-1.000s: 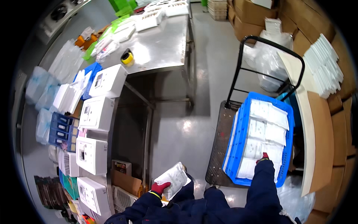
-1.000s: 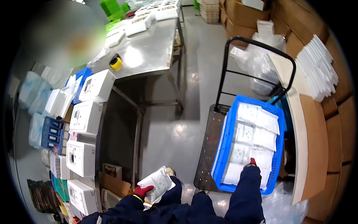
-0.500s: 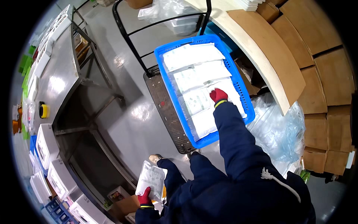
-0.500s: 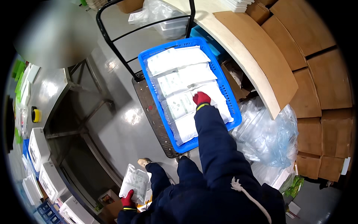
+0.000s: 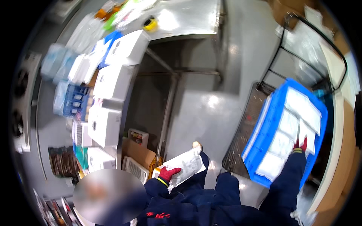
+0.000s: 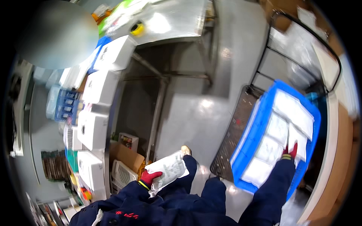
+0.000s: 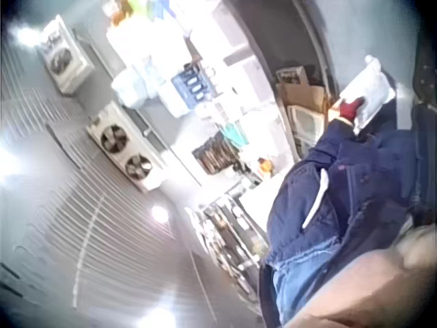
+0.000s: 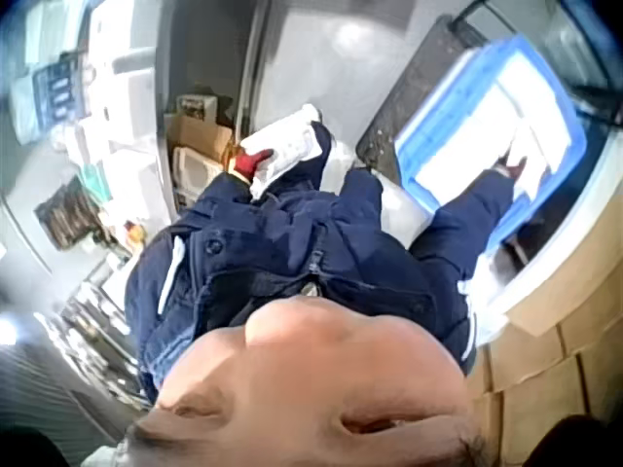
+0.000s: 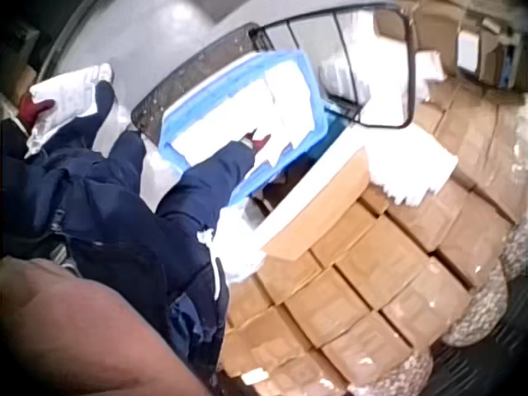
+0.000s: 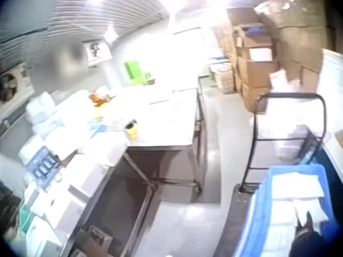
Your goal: The person places small packaged items into white styrofoam trays, adds protective foam sheets, and seals the trays with a tape dispenser. The person repeats this process for several trays on a metal workbench in a warehouse setting.
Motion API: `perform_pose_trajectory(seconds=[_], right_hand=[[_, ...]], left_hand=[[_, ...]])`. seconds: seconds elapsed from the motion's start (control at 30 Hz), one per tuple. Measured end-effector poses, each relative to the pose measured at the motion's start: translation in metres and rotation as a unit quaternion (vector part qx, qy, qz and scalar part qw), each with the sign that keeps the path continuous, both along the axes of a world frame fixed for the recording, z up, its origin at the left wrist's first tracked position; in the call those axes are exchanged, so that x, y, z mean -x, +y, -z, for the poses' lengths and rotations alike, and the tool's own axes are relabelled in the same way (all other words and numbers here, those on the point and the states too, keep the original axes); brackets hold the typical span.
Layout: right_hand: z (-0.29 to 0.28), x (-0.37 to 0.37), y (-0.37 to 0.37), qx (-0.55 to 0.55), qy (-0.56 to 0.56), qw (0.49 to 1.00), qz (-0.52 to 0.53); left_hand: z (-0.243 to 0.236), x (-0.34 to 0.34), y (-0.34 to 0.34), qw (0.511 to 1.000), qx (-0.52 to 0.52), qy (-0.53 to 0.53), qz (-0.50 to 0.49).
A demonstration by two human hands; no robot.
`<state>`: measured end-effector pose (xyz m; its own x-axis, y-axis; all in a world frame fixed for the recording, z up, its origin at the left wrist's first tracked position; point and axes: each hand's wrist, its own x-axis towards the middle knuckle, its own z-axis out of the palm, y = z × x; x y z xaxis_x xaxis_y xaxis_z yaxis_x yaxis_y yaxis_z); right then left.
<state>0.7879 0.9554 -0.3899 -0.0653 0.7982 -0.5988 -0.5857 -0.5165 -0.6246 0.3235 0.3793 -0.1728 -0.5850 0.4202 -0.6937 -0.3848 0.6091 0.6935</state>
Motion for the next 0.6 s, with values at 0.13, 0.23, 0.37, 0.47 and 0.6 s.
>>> perform_pose_trajectory(seconds=[0.13,0.23,0.37,0.47,0.6], right_hand=[[-0.097,0.055,-0.092,0.035,-0.128,0.991,0.033],[-0.150,0.107,-0.151,-0.105,-0.165,0.972,-0.133],[-0.208,0.226,-0.166,-0.168,-0.182,0.955,-0.164],[-0.212,0.305,-0.160,-0.218,-0.204,0.924,-0.238],[-0.224,0.413,-0.167,-0.184,-0.219,0.891,-0.353]], left_hand=[[0.000,0.006,-0.021,0.991,-0.096,-0.056,-0.079],[-0.010,0.042,-0.018,0.974,-0.168,-0.074,-0.131],[-0.047,0.119,-0.017,0.982,-0.158,0.018,-0.098],[-0.105,0.194,-0.009,0.955,-0.214,0.138,-0.154],[-0.139,0.306,-0.036,0.883,-0.264,0.310,-0.233]])
